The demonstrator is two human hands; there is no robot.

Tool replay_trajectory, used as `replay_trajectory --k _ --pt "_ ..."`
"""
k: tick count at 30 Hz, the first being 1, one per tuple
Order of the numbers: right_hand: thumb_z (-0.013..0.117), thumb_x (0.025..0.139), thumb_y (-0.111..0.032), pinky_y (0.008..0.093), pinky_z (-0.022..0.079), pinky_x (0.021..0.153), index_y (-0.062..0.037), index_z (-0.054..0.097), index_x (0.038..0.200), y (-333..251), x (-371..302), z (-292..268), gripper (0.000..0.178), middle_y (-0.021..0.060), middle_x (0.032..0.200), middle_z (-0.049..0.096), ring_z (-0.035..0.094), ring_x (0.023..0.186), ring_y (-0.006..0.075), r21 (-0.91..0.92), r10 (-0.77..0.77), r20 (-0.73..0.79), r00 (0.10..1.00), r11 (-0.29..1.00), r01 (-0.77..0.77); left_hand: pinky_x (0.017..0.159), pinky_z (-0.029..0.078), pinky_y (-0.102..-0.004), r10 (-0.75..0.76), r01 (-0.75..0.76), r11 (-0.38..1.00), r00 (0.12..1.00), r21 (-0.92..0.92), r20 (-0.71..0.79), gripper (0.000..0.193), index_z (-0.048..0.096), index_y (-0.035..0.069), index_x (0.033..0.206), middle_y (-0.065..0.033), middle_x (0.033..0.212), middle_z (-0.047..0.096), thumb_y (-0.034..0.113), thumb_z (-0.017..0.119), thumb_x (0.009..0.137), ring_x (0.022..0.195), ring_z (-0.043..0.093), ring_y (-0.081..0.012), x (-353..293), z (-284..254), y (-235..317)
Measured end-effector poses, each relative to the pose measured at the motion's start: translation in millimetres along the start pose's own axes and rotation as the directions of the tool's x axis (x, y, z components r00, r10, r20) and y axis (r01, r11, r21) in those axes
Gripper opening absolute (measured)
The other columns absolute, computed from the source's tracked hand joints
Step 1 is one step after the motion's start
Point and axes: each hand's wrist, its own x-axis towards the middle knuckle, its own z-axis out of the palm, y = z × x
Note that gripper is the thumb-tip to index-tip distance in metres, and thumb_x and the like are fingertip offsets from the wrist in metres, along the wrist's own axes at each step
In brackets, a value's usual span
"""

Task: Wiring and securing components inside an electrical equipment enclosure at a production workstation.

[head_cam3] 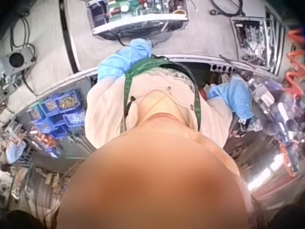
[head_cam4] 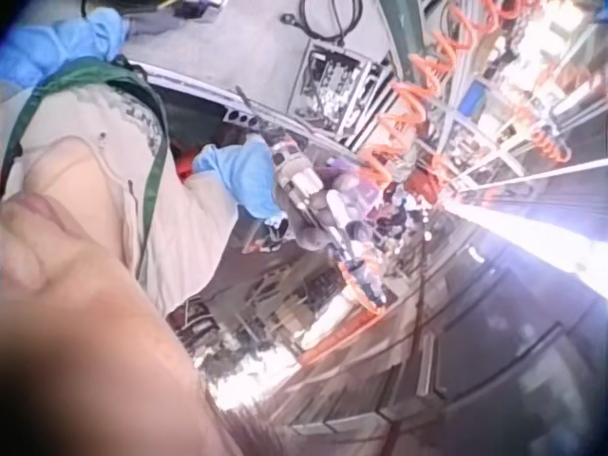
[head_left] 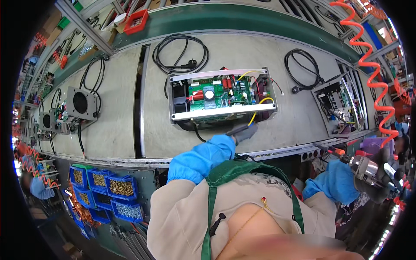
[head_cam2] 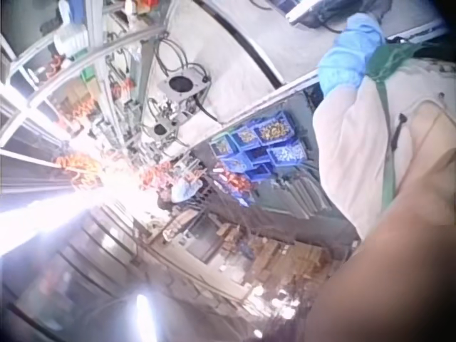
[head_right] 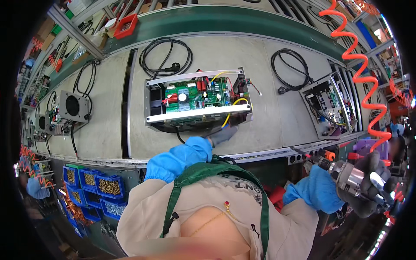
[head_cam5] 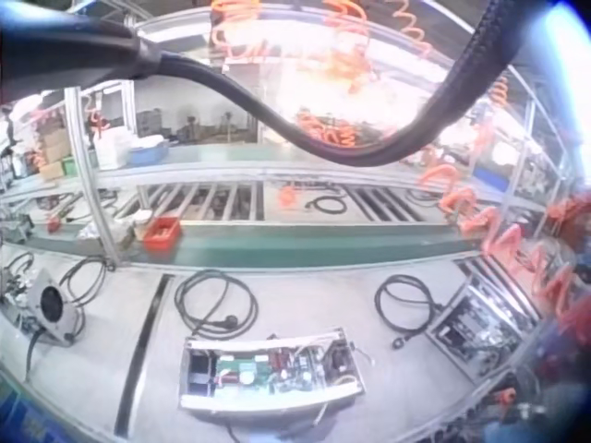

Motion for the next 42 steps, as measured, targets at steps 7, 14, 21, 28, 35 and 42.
replay_trajectory --k 7,14,21,28,35,42 --pt "0.070 0.070 -0.022 0.0258 0.038 0.068 -0.0052 0.057 0.099 14.1 0.7 6.4 0.036 -0.0023 0.069 0.057 0.056 0.061 0.0064 0.123 0.059 0.056 0.997 0.990 -0.065 0.087 0.049 -0.0393 0.087 -0.094 0.984 0.995 0.154 0.052 0.043 0.060 0.002 0.118 -0.0197 0.107 0.065 0.029 0.060 0.085 0.095 0.064 -0.0327 -138.0 -48.4 -113.5" --pt "0.075 0.070 -0.021 0.0241 0.043 0.064 -0.0064 0.056 0.102 33.4 -12.6 30.9 0.040 -0.0005 0.068 0.060 0.060 0.059 0.0069 0.212 0.105 0.163 0.981 0.967 -0.138 0.095 0.040 -0.0472 0.198 0.708 0.683 0.057 0.180 -0.979 0.038 0.060 0.000 0.110 -0.0236 0.116 0.053 0.021 0.059 0.077 0.112 0.045 -0.0421 -238.3 -126.7 -209.7" --pt "0.081 0.070 -0.019 0.0223 0.048 0.060 -0.0077 0.054 0.104 47.9 -12.0 15.4 0.045 0.0014 0.067 0.063 0.063 0.057 0.0073 0.348 0.062 0.458 0.887 0.906 -0.242 0.090 0.044 -0.0462 -0.333 0.735 0.678 0.312 0.005 -0.890 0.049 0.064 -0.002 0.103 -0.0266 0.108 0.056 0.035 0.062 0.071 0.101 0.054 -0.0431 -245.7 -154.4 -199.0" --pt "0.086 0.069 -0.017 0.0239 0.052 0.054 -0.0080 0.053 0.101 38.9 -19.5 27.2 0.047 0.0026 0.061 0.060 0.062 0.051 0.0094 0.334 0.056 0.502 0.863 0.908 -0.253 0.083 0.046 -0.0477 -0.292 0.667 0.732 0.496 0.143 -0.818 0.042 0.065 -0.001 0.093 -0.0273 0.097 0.061 0.035 0.061 0.072 0.093 0.059 -0.0424 -251.3 -159.6 -215.7" --pt "0.079 0.075 -0.017 0.0309 0.052 0.050 -0.0016 0.057 0.079 58.6 -69.0 114.3 0.027 0.0068 0.056 0.058 0.058 0.045 0.0162 0.322 0.103 0.522 0.847 0.895 -0.307 0.069 0.048 -0.0414 -0.227 0.379 0.918 0.741 0.115 -0.632 0.035 0.067 -0.001 0.089 -0.0223 0.079 0.066 0.030 0.059 0.075 0.076 0.065 -0.0363 -249.3 -179.1 -235.0" --pt "0.063 0.089 -0.021 0.0355 0.053 0.048 0.0033 0.055 0.081 92.3 -104.6 164.6 0.027 0.0104 0.059 0.056 0.056 0.045 0.0207 0.121 0.310 0.622 0.719 0.870 -0.479 0.074 0.048 -0.0339 -0.236 0.194 0.971 0.861 -0.139 -0.451 0.040 0.066 -0.007 0.100 -0.0153 0.089 0.069 0.027 0.060 0.080 0.083 0.064 -0.0234 -214.5 -176.6 -220.3"
